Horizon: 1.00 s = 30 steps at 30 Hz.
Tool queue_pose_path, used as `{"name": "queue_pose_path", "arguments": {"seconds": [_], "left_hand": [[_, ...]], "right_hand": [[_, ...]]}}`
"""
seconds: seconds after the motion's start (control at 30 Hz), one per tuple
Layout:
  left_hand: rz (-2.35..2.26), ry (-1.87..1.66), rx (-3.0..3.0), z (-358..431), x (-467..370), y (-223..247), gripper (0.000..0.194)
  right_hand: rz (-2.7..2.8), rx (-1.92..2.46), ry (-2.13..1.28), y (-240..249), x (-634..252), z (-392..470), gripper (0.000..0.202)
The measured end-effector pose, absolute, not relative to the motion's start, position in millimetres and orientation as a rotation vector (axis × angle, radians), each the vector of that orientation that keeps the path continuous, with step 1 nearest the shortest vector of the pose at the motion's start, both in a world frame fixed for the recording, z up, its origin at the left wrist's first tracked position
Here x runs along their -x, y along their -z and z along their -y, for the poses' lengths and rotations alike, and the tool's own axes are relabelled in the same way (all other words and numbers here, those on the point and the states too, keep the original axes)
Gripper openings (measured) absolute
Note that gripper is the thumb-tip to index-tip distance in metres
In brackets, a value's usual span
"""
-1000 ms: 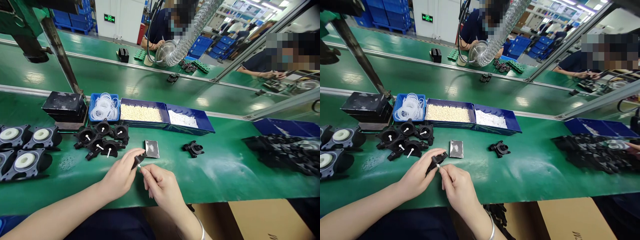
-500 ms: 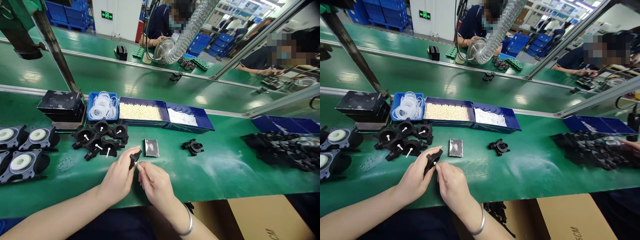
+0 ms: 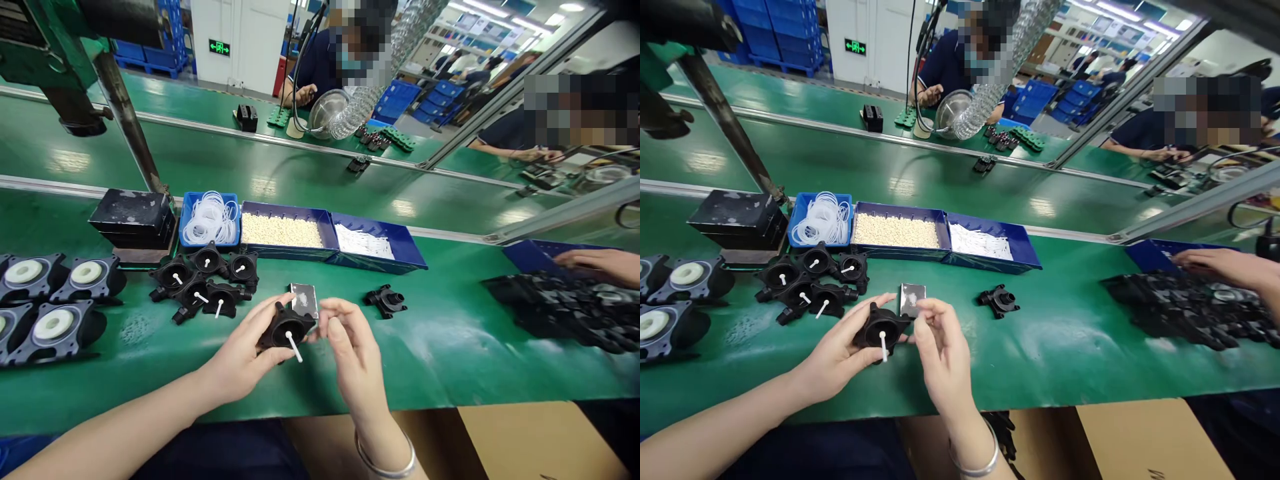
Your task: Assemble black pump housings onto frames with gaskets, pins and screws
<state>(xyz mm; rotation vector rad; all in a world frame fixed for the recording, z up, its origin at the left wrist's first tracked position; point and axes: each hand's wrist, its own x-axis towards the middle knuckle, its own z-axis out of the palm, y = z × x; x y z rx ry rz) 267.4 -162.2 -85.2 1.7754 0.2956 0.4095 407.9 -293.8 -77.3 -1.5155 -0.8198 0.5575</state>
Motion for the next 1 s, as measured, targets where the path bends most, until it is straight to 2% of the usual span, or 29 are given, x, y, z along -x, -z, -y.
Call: {"name": "queue_pose_path", "arguments": {"seconds": [0.07,0.17,0.33,0.43,0.57,0.67,0.73,1.0], "left_hand": [[-0.233,-0.361,-1.629,161,-268,84,0.063],[-0.188,-0.313,-1.473,160,-268,88,0.062],[-0.345,-0.365,-1.568,165,-266,97,0.060],[-0.410,-0.407,-1.692,167,-265,98,0.056],[-0.434,-0.376,-1.786,169,-265,101,0.046],[-0.429,-0.354,-1.815,170,-266,103,0.044],[-0.429,-0.354,-1.824,170,-267,103,0.043],[-0.427,-0.323,-1.850,172,-266,99,0.047]], "right_hand": [[0.623,1.328,-0.777,88,-400,297,0.044],[0.357,1.060,-1.084,107,-377,294,0.050],[0.193,0.914,-1.066,108,-369,285,0.048],[0.326,1.035,-0.857,92,-398,284,0.046],[1.007,1.639,-0.255,82,-448,286,0.039],[1.549,1.899,0.314,86,-467,284,0.052],[1.702,1.903,0.541,93,-468,282,0.064],[1.770,1.875,0.632,113,-462,288,0.072]]}}
